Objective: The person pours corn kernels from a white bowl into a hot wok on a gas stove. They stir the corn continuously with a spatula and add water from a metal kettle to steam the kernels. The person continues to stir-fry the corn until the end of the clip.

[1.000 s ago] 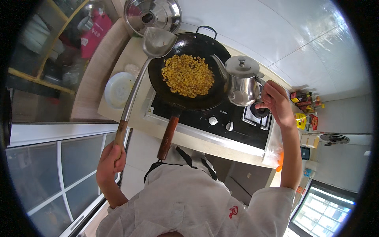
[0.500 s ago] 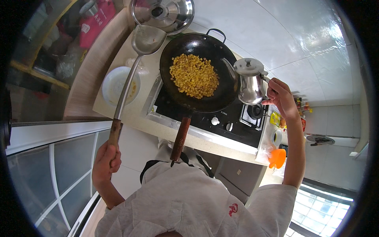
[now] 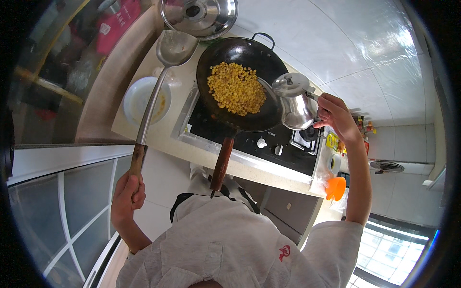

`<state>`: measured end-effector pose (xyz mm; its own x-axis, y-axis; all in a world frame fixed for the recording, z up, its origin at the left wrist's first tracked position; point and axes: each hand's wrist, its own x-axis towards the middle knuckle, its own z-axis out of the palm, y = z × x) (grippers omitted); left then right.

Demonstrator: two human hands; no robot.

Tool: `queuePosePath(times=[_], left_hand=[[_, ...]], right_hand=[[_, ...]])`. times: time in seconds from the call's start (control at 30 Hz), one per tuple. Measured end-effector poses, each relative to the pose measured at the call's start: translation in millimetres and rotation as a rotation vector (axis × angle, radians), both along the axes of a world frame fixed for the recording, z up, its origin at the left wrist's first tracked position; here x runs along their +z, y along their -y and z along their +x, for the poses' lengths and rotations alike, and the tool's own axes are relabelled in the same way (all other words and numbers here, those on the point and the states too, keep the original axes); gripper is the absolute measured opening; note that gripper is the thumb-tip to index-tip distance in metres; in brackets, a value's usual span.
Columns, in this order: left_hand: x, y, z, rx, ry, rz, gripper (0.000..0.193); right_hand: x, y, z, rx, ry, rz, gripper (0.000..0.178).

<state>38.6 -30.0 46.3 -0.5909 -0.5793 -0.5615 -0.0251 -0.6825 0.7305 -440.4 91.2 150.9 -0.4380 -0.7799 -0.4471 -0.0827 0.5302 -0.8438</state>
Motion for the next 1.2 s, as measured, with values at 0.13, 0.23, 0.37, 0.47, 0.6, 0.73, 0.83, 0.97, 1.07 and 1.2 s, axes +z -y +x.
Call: queuePosePath(times=[0.13, 0.23, 0.37, 0.47, 0.6, 0.73, 0.83, 0.97, 1.07, 1.2], left_hand=[[-2, -5, 6, 0.002, -0.015, -0.019, 0.025], [-3, -8, 9, 0.012, -0.009, -0.019, 0.026], [-3, -14, 13, 0.045, -0.008, -0.013, 0.026], [-3, -16, 15, 0.058, -0.004, -0.024, 0.026], [-3, -20, 19, 0.061, 0.003, -0.027, 0.026], [-4, -24, 21, 0.08, 0.0, -0.034, 0.027], [-5, -26, 22, 0.088, 0.003, -0.055, 0.027], [-5, -28, 22, 0.096, 0.009, -0.048, 0.028], [-5, -28, 22, 0.096, -0.001, -0.052, 0.028], [-5, -29, 22, 0.1, 0.006, -0.072, 0.029]], right_hand=[[-2, 3, 3, 0.022, -0.023, 0.01, 0.019], [-2, 9, 7, 0.025, -0.038, 0.011, 0.02], [-5, 14, 5, 0.047, -0.036, 0.02, 0.02], [-5, 20, 2, 0.08, -0.055, 0.046, 0.018], [-4, 25, 4, 0.098, -0.064, 0.058, 0.018], [-2, 27, 3, 0.111, -0.061, 0.055, 0.02], [2, 31, 9, 0.111, -0.111, 0.066, 0.023], [5, 37, 7, 0.124, -0.131, 0.083, 0.024], [6, 39, 6, 0.12, -0.128, 0.078, 0.024], [9, 40, 7, 0.091, -0.146, 0.073, 0.023]])
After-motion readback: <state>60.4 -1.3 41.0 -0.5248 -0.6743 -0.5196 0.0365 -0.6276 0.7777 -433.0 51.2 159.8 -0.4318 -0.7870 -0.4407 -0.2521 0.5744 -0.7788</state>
